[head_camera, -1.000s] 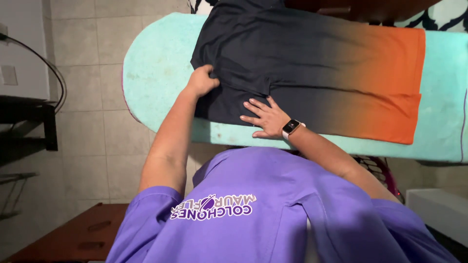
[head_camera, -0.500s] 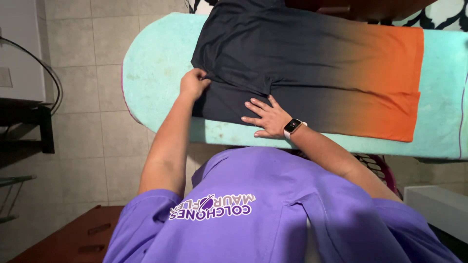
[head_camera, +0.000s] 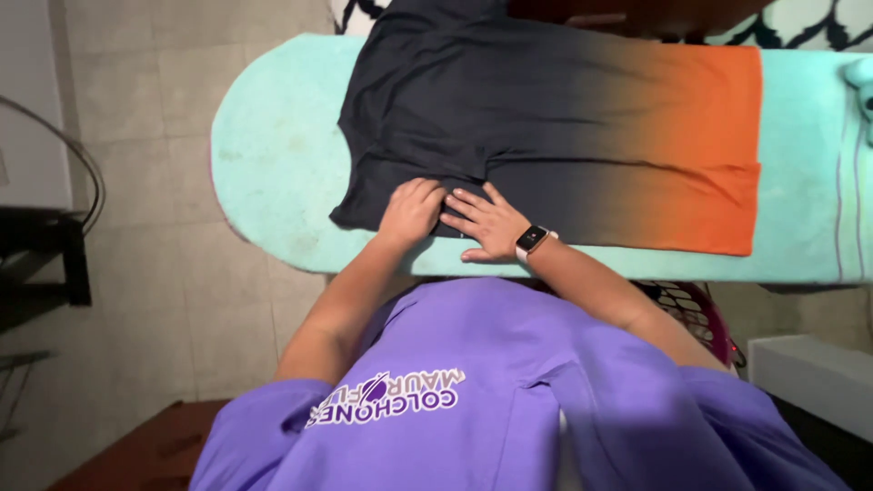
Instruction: The person folds a pink patterned cloth and places it in a drawer. Then they fold a black and orange t-shirt and a blue t-shirt on a light blue ironing board, smoothing each before placing them in the drawer.
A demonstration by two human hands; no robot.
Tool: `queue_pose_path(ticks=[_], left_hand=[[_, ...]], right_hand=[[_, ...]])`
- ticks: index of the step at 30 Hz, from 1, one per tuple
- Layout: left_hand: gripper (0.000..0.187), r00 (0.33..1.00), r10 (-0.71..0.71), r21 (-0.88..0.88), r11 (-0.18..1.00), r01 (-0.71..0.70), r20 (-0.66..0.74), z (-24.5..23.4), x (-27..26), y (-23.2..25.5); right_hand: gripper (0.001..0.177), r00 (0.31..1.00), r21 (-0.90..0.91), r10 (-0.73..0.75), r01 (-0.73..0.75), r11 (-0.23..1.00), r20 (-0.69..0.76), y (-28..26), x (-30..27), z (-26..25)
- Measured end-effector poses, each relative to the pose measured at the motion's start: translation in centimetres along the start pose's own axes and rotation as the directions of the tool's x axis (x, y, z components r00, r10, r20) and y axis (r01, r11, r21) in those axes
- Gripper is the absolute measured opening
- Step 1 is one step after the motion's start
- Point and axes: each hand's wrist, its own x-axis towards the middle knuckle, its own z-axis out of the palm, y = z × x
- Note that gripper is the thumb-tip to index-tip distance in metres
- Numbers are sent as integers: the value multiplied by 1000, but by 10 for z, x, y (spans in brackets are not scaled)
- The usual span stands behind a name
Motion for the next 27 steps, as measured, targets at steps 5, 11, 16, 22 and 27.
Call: queue_pose_path(ticks=[5, 11, 16, 22, 27], left_hand=[[59, 897, -175, 59, 984, 166, 405, -56, 2, 16], [71, 769, -267, 65, 957, 282, 580, -78, 12, 25], [73, 746, -290, 112, 953, 281, 600, -59, 10, 24], [37, 989, 34, -101, 995, -19, 145, 26, 24, 45], [34, 991, 130, -168, 977, -133, -30, 47, 73, 94]], right_hand=[[83, 935, 1, 355, -355, 935, -15, 12, -13, -4], [82, 717, -56, 697, -696, 716, -10, 46, -31, -27], [86, 667, -36, 744, -743, 668, 26, 48, -37, -33], [86, 851, -80, 512, -505, 859, 119, 19, -49, -27], [73, 897, -55, 441, -441, 896, -10, 27, -84, -19]])
